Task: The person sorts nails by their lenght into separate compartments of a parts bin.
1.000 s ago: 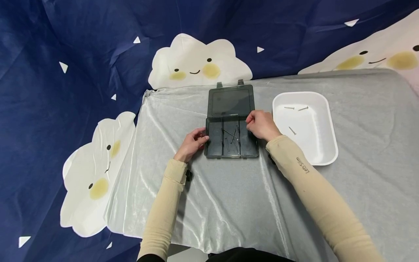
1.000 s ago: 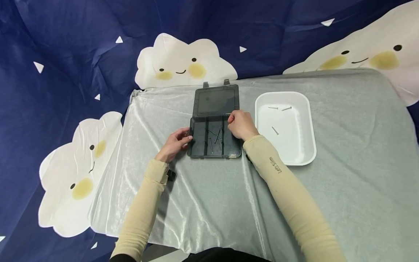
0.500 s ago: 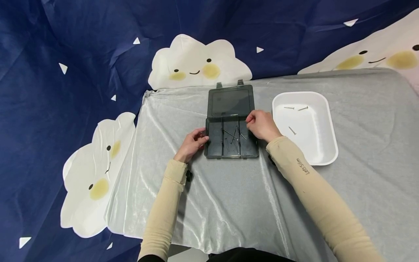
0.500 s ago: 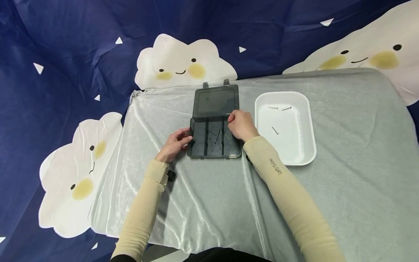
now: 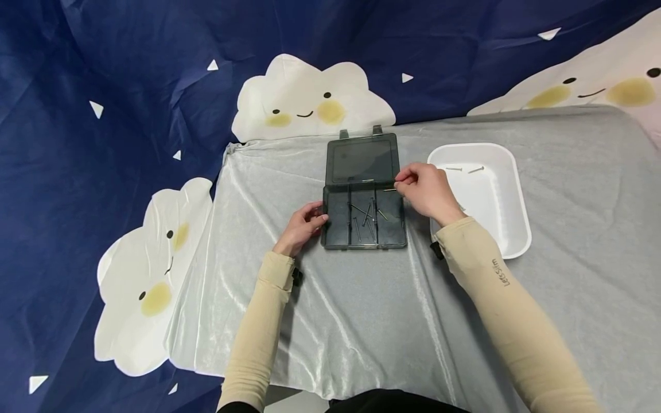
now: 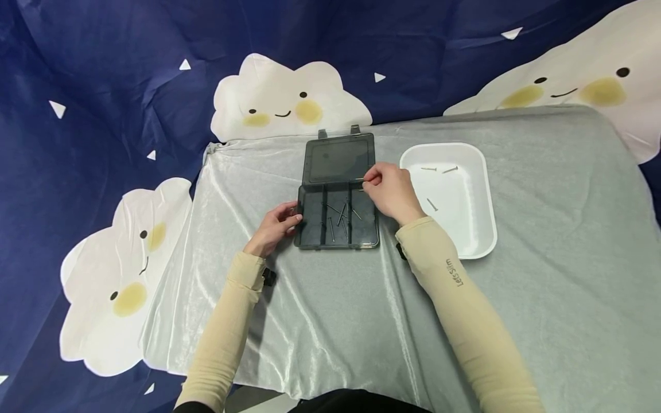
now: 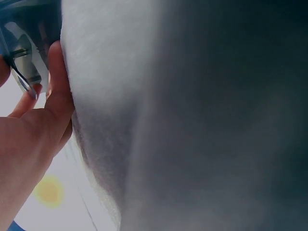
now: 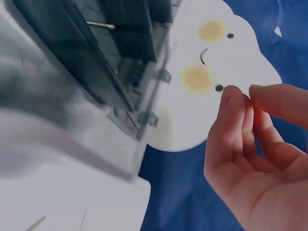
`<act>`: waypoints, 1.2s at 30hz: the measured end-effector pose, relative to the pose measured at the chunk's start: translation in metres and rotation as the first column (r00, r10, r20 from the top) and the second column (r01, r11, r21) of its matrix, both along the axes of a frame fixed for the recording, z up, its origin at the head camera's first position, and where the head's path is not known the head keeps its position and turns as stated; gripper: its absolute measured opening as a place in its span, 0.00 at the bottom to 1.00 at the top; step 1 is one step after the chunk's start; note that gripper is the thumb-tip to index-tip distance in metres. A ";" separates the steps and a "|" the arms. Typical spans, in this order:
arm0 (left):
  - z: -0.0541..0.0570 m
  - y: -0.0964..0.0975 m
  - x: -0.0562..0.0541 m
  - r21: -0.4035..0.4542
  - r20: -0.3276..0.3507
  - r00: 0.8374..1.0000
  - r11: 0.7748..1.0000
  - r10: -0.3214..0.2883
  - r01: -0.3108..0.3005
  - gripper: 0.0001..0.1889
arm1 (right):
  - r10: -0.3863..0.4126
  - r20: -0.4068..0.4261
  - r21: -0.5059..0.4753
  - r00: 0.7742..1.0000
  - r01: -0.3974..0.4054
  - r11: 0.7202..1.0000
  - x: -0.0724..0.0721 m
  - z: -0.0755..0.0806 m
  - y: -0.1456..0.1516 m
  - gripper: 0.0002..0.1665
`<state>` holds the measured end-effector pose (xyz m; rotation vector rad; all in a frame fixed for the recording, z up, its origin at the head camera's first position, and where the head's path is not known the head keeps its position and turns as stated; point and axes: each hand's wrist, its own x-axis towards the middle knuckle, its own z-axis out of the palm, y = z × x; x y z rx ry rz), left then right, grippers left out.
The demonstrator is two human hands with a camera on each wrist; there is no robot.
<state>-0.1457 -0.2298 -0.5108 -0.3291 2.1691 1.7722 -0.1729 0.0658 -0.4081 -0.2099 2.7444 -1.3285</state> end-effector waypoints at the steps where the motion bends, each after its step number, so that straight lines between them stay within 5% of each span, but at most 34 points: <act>1: 0.000 0.000 0.000 -0.003 -0.001 1.000 1.000 -0.002 0.002 0.26 | -0.008 -0.007 -0.006 1.000 0.008 1.000 0.001 0.002 0.003 0.08; 12: 0.002 0.001 0.001 -0.012 0.002 1.000 1.000 -0.003 0.003 0.26 | -0.123 -0.054 -0.023 0.991 0.122 0.992 0.007 0.010 0.042 0.10; 21: 0.003 0.001 0.002 -0.010 0.003 1.000 1.000 -0.001 0.001 0.26 | -0.192 0.005 0.023 0.981 0.192 0.981 0.011 -0.004 0.071 0.12; 29: 0.003 0.001 0.002 0.000 0.001 1.000 1.000 0.007 -0.007 0.26 | -0.184 0.038 0.060 0.982 0.181 0.982 0.014 -0.014 0.087 0.14; 36: 0.003 0.001 0.002 -0.003 0.001 1.000 1.000 0.004 -0.004 0.26 | -0.156 0.011 0.110 0.988 0.154 0.982 0.006 -0.006 0.100 0.13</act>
